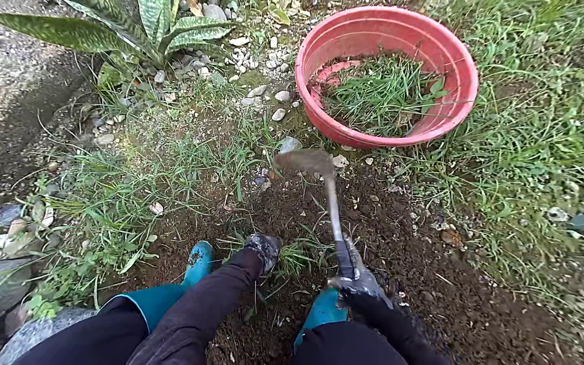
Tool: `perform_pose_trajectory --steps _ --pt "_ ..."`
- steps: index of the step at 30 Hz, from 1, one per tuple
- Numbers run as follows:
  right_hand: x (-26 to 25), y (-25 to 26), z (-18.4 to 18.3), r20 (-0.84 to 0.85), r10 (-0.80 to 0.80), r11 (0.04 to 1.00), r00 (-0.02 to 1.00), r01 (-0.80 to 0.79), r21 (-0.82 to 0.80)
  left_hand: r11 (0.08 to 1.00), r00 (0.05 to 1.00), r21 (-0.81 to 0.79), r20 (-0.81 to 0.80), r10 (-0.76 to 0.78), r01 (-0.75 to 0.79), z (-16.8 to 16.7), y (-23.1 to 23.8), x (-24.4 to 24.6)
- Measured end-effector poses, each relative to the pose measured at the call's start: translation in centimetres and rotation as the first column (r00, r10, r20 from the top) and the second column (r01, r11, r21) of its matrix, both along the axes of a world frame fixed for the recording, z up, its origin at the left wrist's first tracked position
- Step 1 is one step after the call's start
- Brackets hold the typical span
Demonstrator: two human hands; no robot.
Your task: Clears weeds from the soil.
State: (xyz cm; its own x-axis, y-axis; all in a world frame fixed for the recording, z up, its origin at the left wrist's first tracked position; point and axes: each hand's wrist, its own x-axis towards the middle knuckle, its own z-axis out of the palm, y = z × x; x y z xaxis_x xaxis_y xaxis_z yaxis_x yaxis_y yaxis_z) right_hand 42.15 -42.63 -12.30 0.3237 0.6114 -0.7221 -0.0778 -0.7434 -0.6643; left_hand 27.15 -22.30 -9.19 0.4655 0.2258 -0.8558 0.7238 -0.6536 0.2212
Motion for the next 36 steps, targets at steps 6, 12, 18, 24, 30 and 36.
perform_pose_trajectory --steps 6,12,18,24,30,36 --pt "1.2 -3.9 -2.6 0.047 0.234 0.971 0.971 -0.236 0.045 0.931 0.963 -0.287 0.081 0.256 -0.224 1.9 0.4 0.2" --pt "0.7 0.1 2.1 0.041 -0.146 0.984 0.988 0.141 0.108 0.975 0.973 0.084 0.118 0.196 -0.207 -7.8 1.6 -3.1" --pt "-0.3 2.0 -2.6 0.121 0.443 0.885 0.888 -0.411 -0.219 0.865 0.934 0.366 0.032 0.357 -0.343 -5.6 4.2 -0.9" --pt "0.3 3.4 1.2 -0.006 0.025 0.995 1.000 -0.024 0.096 0.736 0.810 0.403 0.026 0.586 -0.545 -7.4 7.9 -2.3" --pt "-0.2 2.4 -2.2 0.039 0.404 0.906 0.914 -0.394 -0.153 0.817 0.825 0.225 -0.085 0.559 -0.530 -1.5 6.5 -3.3" --pt "3.2 0.0 1.4 0.087 0.298 0.955 0.951 -0.296 -0.034 0.918 0.920 0.085 -0.014 0.391 -0.388 -5.9 3.6 -4.8"
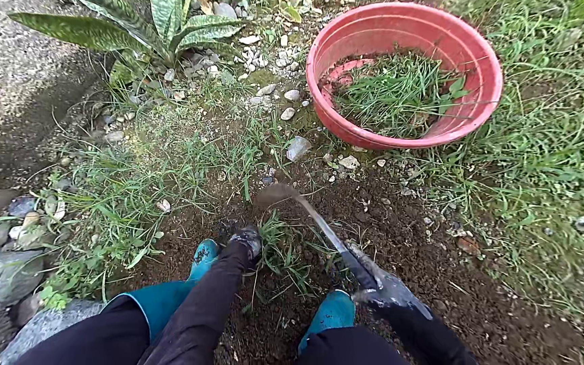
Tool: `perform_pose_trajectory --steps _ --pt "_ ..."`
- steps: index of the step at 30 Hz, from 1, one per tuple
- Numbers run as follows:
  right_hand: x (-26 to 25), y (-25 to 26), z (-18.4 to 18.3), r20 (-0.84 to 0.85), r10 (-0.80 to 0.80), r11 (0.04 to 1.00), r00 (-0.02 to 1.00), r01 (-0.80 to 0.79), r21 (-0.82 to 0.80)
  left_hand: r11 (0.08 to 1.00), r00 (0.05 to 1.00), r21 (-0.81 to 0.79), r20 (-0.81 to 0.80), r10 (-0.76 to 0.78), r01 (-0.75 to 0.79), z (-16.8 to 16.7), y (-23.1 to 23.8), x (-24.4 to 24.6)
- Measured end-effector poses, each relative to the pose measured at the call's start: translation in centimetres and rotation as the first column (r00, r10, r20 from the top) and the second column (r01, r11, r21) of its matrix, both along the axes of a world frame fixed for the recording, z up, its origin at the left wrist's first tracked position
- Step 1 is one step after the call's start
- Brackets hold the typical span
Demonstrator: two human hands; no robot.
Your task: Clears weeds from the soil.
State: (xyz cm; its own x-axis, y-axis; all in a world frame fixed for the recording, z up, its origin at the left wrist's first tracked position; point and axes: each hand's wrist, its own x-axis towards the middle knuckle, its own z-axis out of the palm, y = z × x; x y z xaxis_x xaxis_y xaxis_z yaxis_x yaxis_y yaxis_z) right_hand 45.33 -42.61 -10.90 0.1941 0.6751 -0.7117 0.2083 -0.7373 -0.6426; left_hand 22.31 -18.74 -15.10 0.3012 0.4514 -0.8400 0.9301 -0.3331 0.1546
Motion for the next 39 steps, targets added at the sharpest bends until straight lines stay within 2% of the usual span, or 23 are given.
perform_pose_trajectory --steps 3,4,5,6,8,9,10,13,15,16,17,20,22,23,25,27,30,31,33,34,36,38,39 --pt "-2.1 3.1 1.0 -0.102 -0.242 0.961 0.965 0.253 0.109 0.987 0.995 -0.162 0.102 -0.005 0.022 2.3 -3.3 1.7" --pt "-2.9 4.1 0.6 -0.118 -0.255 0.956 0.960 0.268 0.116 0.983 0.996 -0.182 0.090 -0.017 0.033 3.9 -3.9 2.6" --pt "-3.5 4.6 -0.2 -0.098 -0.204 0.973 0.974 0.213 0.093 0.982 0.998 -0.180 0.049 -0.042 0.050 5.4 -4.3 3.7" --pt "-3.8 4.7 -1.4 -0.043 -0.089 0.995 0.995 0.091 0.037 0.989 0.998 -0.133 0.005 -0.070 0.070 5.5 -4.4 4.1" --pt "-3.9 4.4 -3.6 0.039 0.215 0.970 0.976 -0.209 -0.128 0.993 0.997 0.091 -0.047 -0.068 0.072 2.8 -4.0 3.6" --pt "-3.9 4.1 -4.1 0.041 0.264 0.955 0.964 -0.255 -0.151 0.979 0.998 0.199 -0.054 -0.039 0.049 1.7 -3.1 3.3" --pt "-3.8 4.1 -4.0 0.030 0.260 0.958 0.965 -0.253 -0.136 0.961 0.998 0.277 -0.055 0.009 0.007 0.9 -1.8 3.1" --pt "-3.4 4.5 -2.3 -0.042 0.170 0.980 0.984 -0.174 -0.093 0.939 0.976 0.302 -0.085 0.199 -0.165 0.1 1.7 2.7" --pt "-3.0 4.9 -1.6 -0.077 0.113 0.990 0.991 -0.119 -0.079 0.801 0.976 0.561 0.065 0.207 -0.207 -3.2 0.9 1.6" --pt "-2.9 4.8 -1.4 -0.090 0.078 0.995 0.993 -0.083 -0.061 0.892 0.973 0.418 -0.070 0.222 -0.173 -1.6 1.6 2.0" --pt "-2.9 4.7 -1.1 -0.101 0.013 0.999 0.995 -0.016 -0.029 0.938 0.962 0.307 -0.164 0.216 -0.159 -1.0 2.4 2.3" --pt "-3.4 4.9 1.1 -0.190 -0.238 0.966 0.952 0.253 0.056 0.947 0.955 0.253 -0.170 0.243 -0.196 -0.7 3.1 2.0" --pt "-3.7 5.5 1.2 -0.202 -0.298 0.945 0.933 0.319 0.077 0.947 0.959 0.241 -0.135 0.248 -0.211 -0.1 3.5 1.6" --pt "-3.8 5.6 0.3 -0.167 -0.265 0.959 0.950 0.278 0.061 0.950 0.962 0.226 -0.120 0.245 -0.214 0.1 3.7 1.5" --pt "-3.8 4.9 -2.1 -0.055 -0.043 0.997 0.998 0.039 -0.069 0.957 0.971 0.200 -0.069 0.229 -0.211 0.0 3.8 0.8" --pt "-3.8 2.8 -3.6 -0.070 0.132 0.980 0.989 -0.141 -0.142 0.976 0.987 0.154 -0.016 0.161 -0.156 -0.4 3.5 -0.3" --pt "-2.1 -0.9 -3.0 -0.139 0.079 0.996 0.987 -0.084 -0.030 1.000 0.998 0.006 -0.057 0.012 -0.012 4.6 1.8 0.5" --pt "-1.3 -1.5 -1.9 -0.141 0.054 0.998 0.989 -0.057 -0.014 0.998 0.999 -0.049 -0.035 -0.032 0.031 6.0 1.2 1.0" --pt "-0.5 -1.3 0.3 -0.125 -0.056 0.998 0.991 0.058 0.019 0.988 0.992 -0.110 0.078 -0.098 0.107 6.5 0.0 1.4" --pt "-0.7 -0.4 1.1 -0.142 -0.146 0.987 0.979 0.153 0.039 0.984 0.993 -0.147 0.073 -0.088 0.098 7.4 -0.9 1.7" --pt "-1.8 2.0 1.7 -0.141 -0.259 0.961 0.955 0.270 0.065 0.988 0.998 -0.152 -0.054 -0.036 0.028 10.1 -2.7 2.2" --pt "-2.5 3.7 0.3 -0.038 -0.235 0.968 0.971 0.238 0.080 0.992 0.989 -0.130 -0.148 -0.015 -0.004 12.6 -3.2 3.0" --pt "-2.5 3.6 -0.9 0.049 -0.149 0.988 0.988 0.146 0.055 0.994 0.987 -0.110 -0.155 -0.033 0.016 12.4 -3.2 2.8"
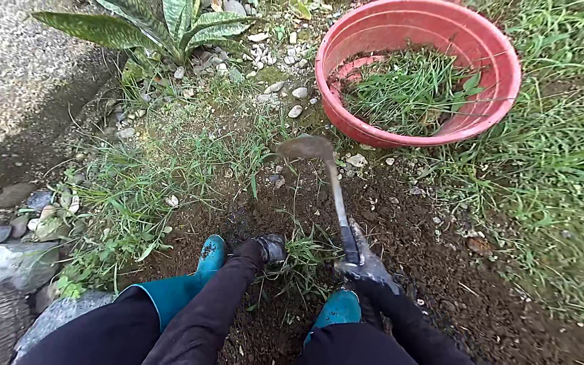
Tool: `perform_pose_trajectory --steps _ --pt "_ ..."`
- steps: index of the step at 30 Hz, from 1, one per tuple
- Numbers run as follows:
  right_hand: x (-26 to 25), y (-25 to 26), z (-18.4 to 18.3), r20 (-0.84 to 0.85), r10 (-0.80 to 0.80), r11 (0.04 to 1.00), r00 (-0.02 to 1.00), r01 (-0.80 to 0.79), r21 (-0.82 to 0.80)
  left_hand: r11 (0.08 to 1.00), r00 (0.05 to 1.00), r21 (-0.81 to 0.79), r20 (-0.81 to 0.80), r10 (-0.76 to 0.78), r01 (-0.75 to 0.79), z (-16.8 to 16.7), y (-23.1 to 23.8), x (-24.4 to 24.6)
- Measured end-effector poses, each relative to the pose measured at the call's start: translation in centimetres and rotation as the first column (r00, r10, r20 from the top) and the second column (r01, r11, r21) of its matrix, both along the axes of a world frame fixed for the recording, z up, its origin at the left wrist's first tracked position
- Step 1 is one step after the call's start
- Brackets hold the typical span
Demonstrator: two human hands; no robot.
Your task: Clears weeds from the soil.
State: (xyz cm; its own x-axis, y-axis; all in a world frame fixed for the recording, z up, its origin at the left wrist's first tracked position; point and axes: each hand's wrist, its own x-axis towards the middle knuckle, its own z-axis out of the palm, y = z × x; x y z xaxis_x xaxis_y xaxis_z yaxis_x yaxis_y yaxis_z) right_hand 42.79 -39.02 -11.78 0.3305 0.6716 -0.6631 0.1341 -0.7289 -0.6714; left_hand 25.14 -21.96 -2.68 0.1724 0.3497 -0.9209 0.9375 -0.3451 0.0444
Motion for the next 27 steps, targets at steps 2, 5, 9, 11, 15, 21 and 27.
perform_pose_trajectory --steps 2,5,9,11,15,21,27 --pt "0.7 -1.0 -1.8 0.062 0.193 0.977 0.979 -0.186 -0.109 0.993 0.986 -0.026 0.129 -0.107 0.112 -0.9 1.0 0.6" --pt "1.4 -2.1 -1.0 0.001 0.142 0.986 0.990 -0.141 -0.086 0.957 0.885 0.057 0.367 -0.285 0.284 -4.2 2.4 1.6" --pt "0.5 -0.2 0.8 -0.111 -0.160 0.982 0.981 0.169 0.080 0.986 0.951 -0.034 0.271 -0.149 0.164 -4.1 1.2 3.2" --pt "0.0 1.2 -0.2 -0.075 -0.178 0.981 0.981 0.183 0.064 0.982 0.927 -0.007 0.331 -0.176 0.189 -8.4 1.4 1.2" --pt "0.8 0.3 -2.0 0.042 0.114 0.980 0.993 -0.105 -0.170 0.995 0.952 -0.065 0.302 -0.046 0.069 -6.1 2.2 0.8" --pt "1.1 -1.7 1.0 -0.171 -0.199 0.977 0.965 0.210 0.046 0.993 0.978 0.120 0.202 -0.045 0.021 -11.0 -2.7 2.6" --pt "-0.7 -0.6 -2.6 -0.056 0.009 0.998 0.998 -0.012 -0.066 0.994 0.974 0.113 0.222 -0.035 0.010 -10.0 -4.4 2.4"
